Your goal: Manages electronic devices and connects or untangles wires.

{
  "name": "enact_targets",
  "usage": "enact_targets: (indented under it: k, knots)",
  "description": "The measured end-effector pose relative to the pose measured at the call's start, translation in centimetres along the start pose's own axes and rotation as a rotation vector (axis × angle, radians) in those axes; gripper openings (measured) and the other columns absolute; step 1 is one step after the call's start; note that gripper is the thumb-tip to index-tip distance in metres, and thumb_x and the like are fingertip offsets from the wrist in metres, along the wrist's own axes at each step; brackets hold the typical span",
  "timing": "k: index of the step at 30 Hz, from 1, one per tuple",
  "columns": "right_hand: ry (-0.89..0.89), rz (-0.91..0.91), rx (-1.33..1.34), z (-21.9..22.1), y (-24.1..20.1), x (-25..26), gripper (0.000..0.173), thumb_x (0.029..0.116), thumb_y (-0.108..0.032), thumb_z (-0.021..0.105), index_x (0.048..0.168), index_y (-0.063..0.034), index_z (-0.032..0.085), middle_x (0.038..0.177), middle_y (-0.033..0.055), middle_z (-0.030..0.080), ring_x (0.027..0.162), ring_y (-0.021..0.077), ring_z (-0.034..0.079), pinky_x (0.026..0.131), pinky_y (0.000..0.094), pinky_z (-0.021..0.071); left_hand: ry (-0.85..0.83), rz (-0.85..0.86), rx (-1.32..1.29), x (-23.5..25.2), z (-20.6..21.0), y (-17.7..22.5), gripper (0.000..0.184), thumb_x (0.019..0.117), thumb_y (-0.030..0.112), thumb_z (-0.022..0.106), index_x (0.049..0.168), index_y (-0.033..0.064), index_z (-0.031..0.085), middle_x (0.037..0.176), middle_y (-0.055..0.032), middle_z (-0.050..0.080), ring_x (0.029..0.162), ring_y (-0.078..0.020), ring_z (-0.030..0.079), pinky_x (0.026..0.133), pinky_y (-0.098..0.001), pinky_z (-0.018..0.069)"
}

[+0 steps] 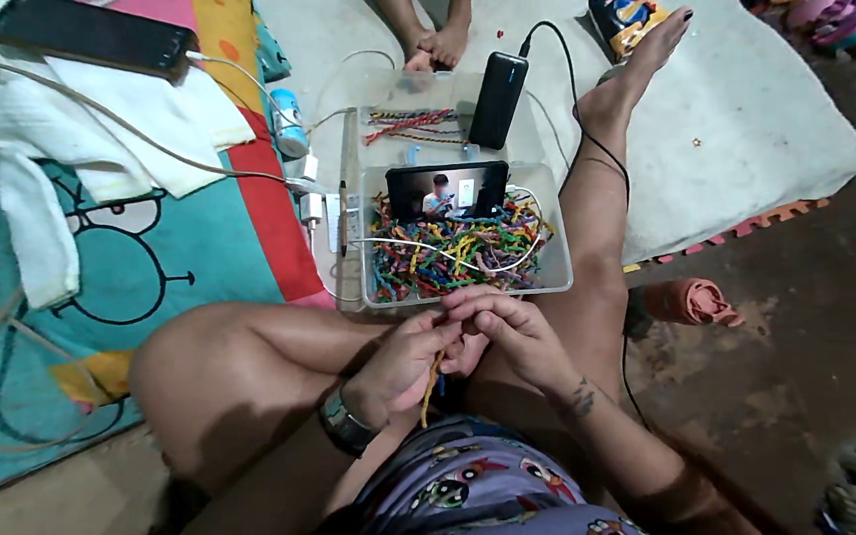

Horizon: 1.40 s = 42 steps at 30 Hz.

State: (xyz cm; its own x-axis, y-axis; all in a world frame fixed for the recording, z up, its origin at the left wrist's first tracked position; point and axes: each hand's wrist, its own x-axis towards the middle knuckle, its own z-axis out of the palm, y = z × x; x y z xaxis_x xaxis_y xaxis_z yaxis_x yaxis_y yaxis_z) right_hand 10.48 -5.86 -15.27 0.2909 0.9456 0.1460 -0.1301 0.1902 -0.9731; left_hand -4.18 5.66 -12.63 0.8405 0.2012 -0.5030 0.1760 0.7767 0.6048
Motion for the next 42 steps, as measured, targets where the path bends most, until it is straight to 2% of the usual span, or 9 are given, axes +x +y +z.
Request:
enact_targets:
  k: [10,14,18,20,26,32,37,39,42]
  knots:
    - [0.129,0.084,0.278,-0.2,0.6,0.1,0.007,0.0925,-0.022,0.075,0.090,-0.0159,0.075,0.089,-0.0074,0.072,0.082,0.0002,0.067,0.076,0.0198,0.0566,-0.118,0.160,0.258,0.2,-0.4,-0.5,0.011,0.0960,0.004,0.063,0.098,0.0109,0.072,0.083,0.0093,0.070,0.069,0.0035,0.060,0.065,-0.0141,0.0503]
    - [0.177,0.143,0.314,0.6,0.4,0.3,0.014,0.0914,-0.018,0.075,0.081,-0.0169,0.065,0.076,-0.0088,0.065,0.065,-0.0023,0.059,0.060,0.0155,0.0505,-0.068,0.209,0.357,0.3,0.0,-0.9,0.009,0.0959,0.004,0.064,0.098,0.0098,0.070,0.081,0.0111,0.068,0.070,0.0032,0.062,0.066,-0.0149,0.0525]
    - [-0.062,0.127,0.206,-0.7,0.3,0.6,0.037,0.1085,-0.037,0.047,0.113,-0.0094,0.071,0.110,-0.0044,0.070,0.089,0.0002,0.064,0.080,0.0199,0.0542,-0.088,0.108,0.201,0.1,-0.3,-0.4,0.017,0.1016,0.007,0.052,0.098,0.0100,0.068,0.083,0.0063,0.068,0.072,-0.0014,0.063,0.067,-0.0170,0.0545]
    - [-0.157,0.105,0.180,-1.4,0.3,0.7,0.035,0.1091,-0.028,0.047,0.121,-0.0064,0.071,0.123,-0.0018,0.069,0.097,0.0008,0.064,0.085,0.0213,0.0542,-0.084,0.036,0.108,0.1,-0.4,-0.1,0.020,0.1017,0.009,0.049,0.100,0.0096,0.068,0.084,0.0047,0.068,0.069,-0.0010,0.061,0.064,-0.0155,0.0524]
    - [0.003,0.135,0.371,-0.9,0.1,0.6,0.010,0.0967,-0.020,0.070,0.096,-0.0134,0.077,0.094,-0.0047,0.074,0.080,0.0008,0.067,0.073,0.0195,0.0566,-0.155,0.050,0.125,0.3,-0.5,0.0,0.018,0.1012,0.009,0.055,0.096,0.0131,0.071,0.080,0.0088,0.068,0.066,0.0026,0.059,0.064,-0.0139,0.0505]
    - [0.279,0.184,0.500,0.5,-0.1,1.0,0.012,0.0877,-0.010,0.076,0.080,-0.0152,0.069,0.076,-0.0038,0.066,0.069,0.0029,0.063,0.068,0.0205,0.0553,-0.003,0.456,0.734,0.6,-0.5,-0.4,0.017,0.1000,0.013,0.062,0.095,0.0023,0.073,0.086,0.0072,0.065,0.076,0.0085,0.057,0.070,-0.0089,0.0487]
    - [0.011,0.132,0.200,-0.4,-0.1,1.0,0.025,0.1067,-0.026,0.053,0.114,-0.0103,0.071,0.110,-0.0042,0.071,0.094,0.0021,0.065,0.085,0.0227,0.0548,-0.018,0.254,0.451,0.2,-0.7,0.0,0.020,0.1016,0.009,0.054,0.093,0.0126,0.072,0.081,0.0124,0.067,0.068,0.0054,0.059,0.063,-0.0124,0.0492]
    - [-0.043,0.095,0.201,-0.8,0.1,0.9,0.026,0.1061,-0.022,0.054,0.114,-0.0085,0.074,0.118,-0.0012,0.072,0.101,0.0044,0.067,0.090,0.0252,0.0559,-0.069,0.152,0.279,0.1,-0.9,0.1,0.023,0.1018,0.009,0.052,0.093,0.0132,0.072,0.081,0.0097,0.068,0.067,0.0024,0.060,0.063,-0.0144,0.0515]
    - [0.030,0.094,0.353,-0.4,0.2,0.6,0.015,0.0995,-0.023,0.066,0.101,-0.0130,0.077,0.102,-0.0032,0.075,0.082,0.0016,0.068,0.074,0.0201,0.0572,-0.139,0.094,0.208,0.1,-0.8,0.4,0.021,0.1016,0.010,0.053,0.093,0.0138,0.072,0.079,0.0095,0.068,0.066,0.0026,0.059,0.062,-0.0141,0.0513]
